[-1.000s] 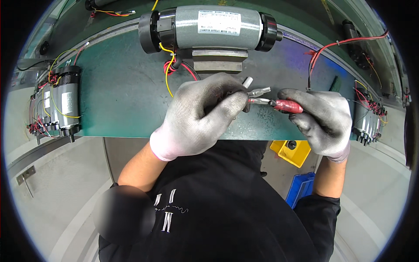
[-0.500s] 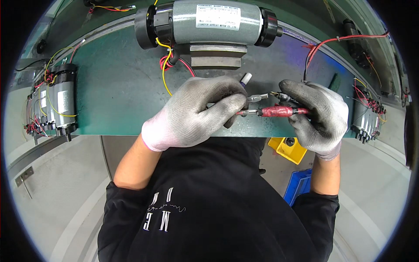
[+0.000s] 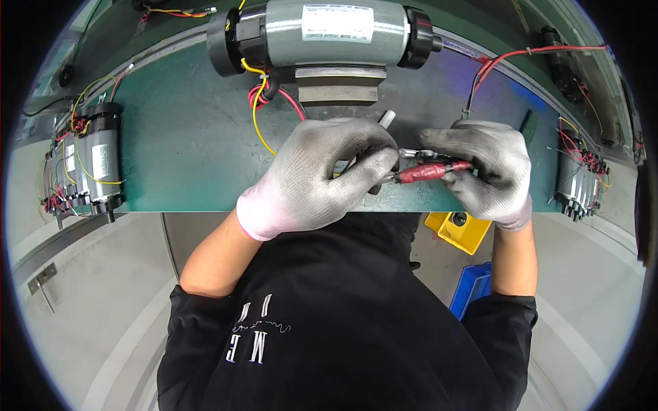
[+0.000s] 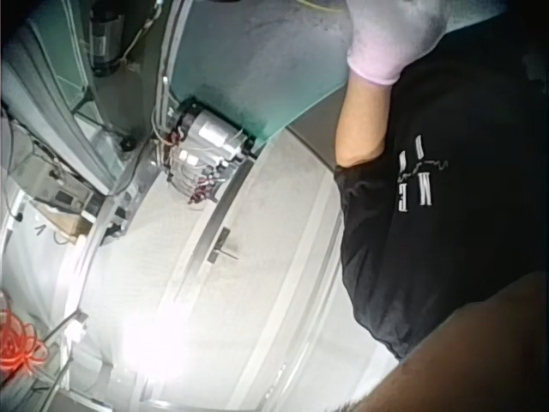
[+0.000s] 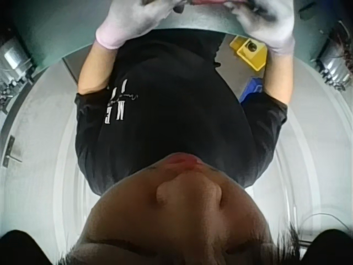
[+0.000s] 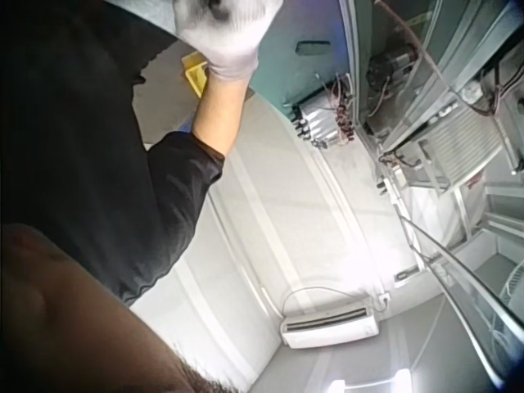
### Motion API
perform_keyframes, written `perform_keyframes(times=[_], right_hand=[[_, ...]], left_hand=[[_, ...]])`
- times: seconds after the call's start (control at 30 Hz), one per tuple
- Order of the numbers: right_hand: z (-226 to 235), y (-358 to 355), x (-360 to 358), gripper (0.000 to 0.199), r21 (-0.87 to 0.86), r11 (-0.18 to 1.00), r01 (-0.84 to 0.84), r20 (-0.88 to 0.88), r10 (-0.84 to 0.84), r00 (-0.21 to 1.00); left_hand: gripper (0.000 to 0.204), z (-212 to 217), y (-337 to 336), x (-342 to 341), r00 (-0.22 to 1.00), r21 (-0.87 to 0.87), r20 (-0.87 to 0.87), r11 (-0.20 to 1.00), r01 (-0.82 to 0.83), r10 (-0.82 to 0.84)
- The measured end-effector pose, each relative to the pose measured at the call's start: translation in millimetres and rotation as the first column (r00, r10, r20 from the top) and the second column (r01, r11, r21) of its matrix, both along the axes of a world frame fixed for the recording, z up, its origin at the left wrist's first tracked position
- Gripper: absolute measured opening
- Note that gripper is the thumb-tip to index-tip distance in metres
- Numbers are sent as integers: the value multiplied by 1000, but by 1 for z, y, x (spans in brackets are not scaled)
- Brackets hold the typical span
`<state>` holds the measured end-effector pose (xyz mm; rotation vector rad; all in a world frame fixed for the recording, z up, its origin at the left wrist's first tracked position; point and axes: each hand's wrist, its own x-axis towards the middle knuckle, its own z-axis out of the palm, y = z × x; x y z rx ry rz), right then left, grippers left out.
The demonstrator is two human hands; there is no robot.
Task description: Test electric motors by connecting them to a testing station using alligator clips and marking them with a pen.
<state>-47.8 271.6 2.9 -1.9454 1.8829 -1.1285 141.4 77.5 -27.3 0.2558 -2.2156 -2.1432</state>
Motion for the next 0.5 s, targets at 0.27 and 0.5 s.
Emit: perform_keyframes(times=[0.27,0.5], right_hand=[[-33,30,-19,56,148,930,336,-199,-305,931],[-51,47,-42,62,169,943,287,-333,-220,917]], left_hand=[[35,17,-26,-76,791,-801,-571,358,-480,-218],[29,6,-60,-180,492,-726,-684,435,-533,-539]])
